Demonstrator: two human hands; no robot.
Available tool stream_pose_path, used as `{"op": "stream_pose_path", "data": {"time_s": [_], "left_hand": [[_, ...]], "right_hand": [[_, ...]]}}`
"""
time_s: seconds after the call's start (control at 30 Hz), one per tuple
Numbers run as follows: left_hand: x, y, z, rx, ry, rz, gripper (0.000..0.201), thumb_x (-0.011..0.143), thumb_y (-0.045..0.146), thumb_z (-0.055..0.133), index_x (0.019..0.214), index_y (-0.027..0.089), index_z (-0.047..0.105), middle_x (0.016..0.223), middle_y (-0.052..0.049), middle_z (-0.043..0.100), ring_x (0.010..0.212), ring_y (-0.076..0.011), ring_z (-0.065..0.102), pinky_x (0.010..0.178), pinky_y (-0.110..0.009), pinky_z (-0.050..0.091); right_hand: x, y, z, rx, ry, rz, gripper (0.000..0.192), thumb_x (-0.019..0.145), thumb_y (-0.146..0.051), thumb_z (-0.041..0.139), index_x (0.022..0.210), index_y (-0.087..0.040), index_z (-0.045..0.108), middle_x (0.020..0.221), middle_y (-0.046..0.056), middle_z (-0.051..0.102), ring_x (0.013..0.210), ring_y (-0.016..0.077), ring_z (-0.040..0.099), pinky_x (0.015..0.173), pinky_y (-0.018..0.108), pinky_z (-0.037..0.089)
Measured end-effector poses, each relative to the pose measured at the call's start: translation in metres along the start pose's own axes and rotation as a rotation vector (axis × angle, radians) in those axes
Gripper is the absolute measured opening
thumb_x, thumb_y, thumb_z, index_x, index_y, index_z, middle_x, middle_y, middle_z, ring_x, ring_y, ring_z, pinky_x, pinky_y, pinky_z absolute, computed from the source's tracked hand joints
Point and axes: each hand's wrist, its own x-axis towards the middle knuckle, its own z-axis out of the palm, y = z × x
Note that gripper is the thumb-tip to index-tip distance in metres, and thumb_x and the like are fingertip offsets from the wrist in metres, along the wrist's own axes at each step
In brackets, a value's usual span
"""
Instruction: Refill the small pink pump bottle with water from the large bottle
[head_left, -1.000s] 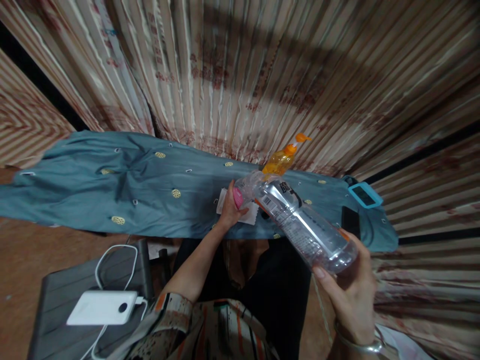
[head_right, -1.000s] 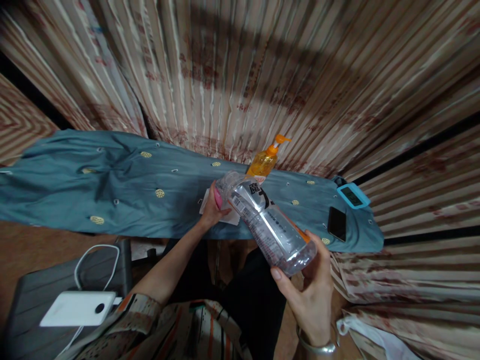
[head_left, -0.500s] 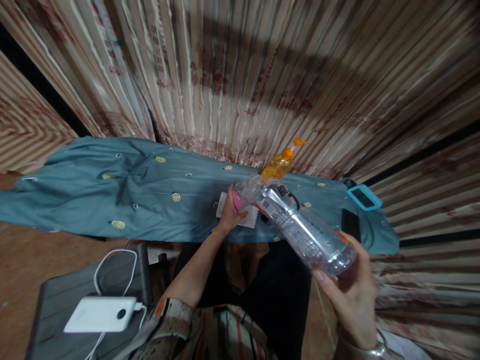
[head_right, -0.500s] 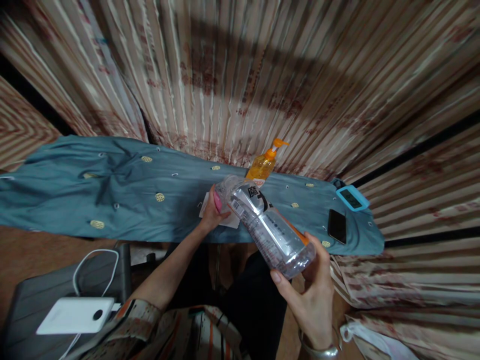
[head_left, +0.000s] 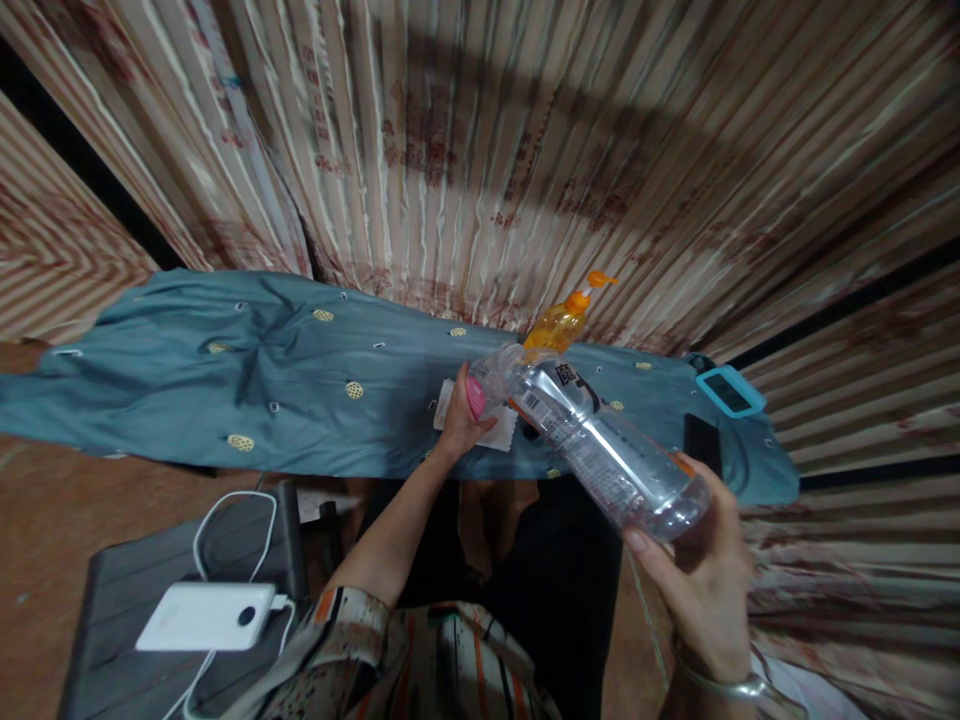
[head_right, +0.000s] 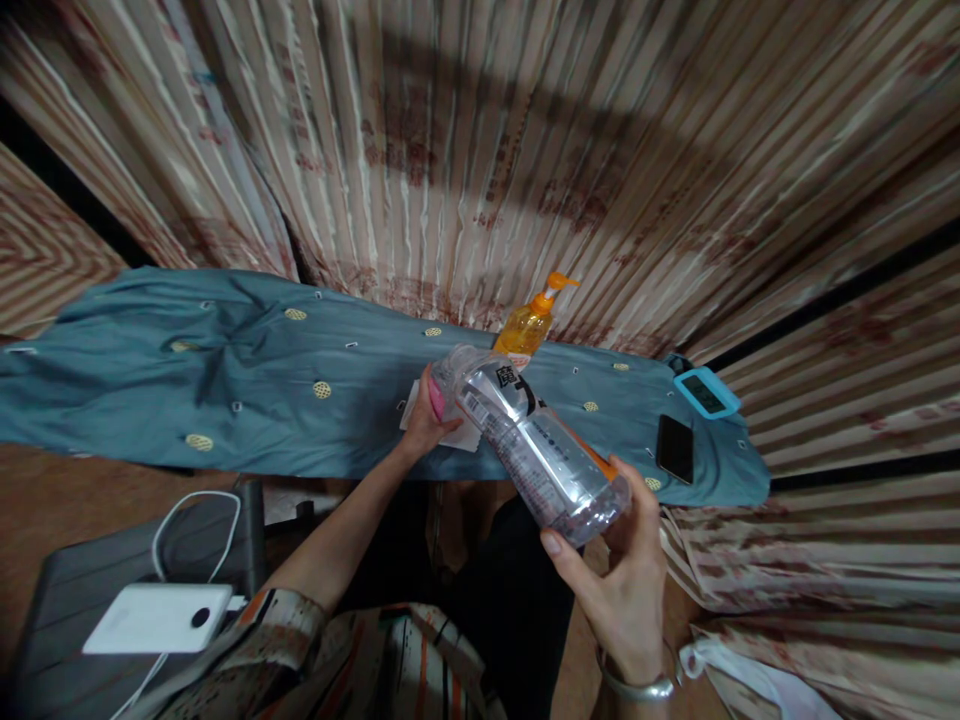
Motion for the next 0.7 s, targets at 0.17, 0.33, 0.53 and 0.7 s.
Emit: {"op": "stream_pose_path", "data": {"time_s": [0.17,0.33,0.53,0.7], "left_hand": [[0.0009,-0.0043,0.0014,-0.029,0.005,0.015,0.127,0.055,0.017,0.090,0.162,0.027,0.023,0.170,-0.016,0.035,0.162,-0.0362,0.033,0.137,-0.057,0.021],[0.0016,-0.0045,0.0016,-0.047,0.004,0.028,0.125,0.054,0.017,0.090,0.161,0.029,0.025,0.169,-0.014,0.036,0.162,-0.0363,0.031,0.137,-0.058,0.018],[0.0010,-0.0010,0.0005,-0.052,-0.005,0.019,0.123,0.056,0.018,0.090,0.161,0.028,0.026,0.169,-0.014,0.036,0.161,-0.0362,0.032,0.137,-0.056,0.018],[0.0005,-0.0006,0.0002,-0.070,-0.007,0.011,0.124,0.055,0.017,0.090,0.161,0.030,0.027,0.168,-0.012,0.038,0.162,-0.0363,0.032,0.137,-0.058,0.020]], "right_hand": [[0.0017,-0.0024,0.0012,-0.019,0.005,-0.017,0.093,0.066,-0.055,0.092,0.144,-0.020,0.055,0.140,0.016,0.062,0.124,0.0376,0.062,0.099,0.050,0.051],[0.0020,-0.0018,0.0000,-0.028,-0.005,-0.017,0.094,0.066,-0.055,0.092,0.145,-0.021,0.055,0.139,0.015,0.063,0.120,0.0356,0.064,0.095,0.047,0.052],[0.0033,-0.0021,0.0005,-0.017,-0.001,-0.075,0.089,0.068,-0.053,0.092,0.143,-0.020,0.057,0.136,0.014,0.064,0.118,0.0332,0.065,0.094,0.044,0.053],[0.0045,-0.0031,-0.0005,-0.034,-0.005,-0.059,0.090,0.067,-0.053,0.092,0.143,-0.020,0.057,0.137,0.014,0.063,0.117,0.0329,0.064,0.093,0.044,0.053]]}}
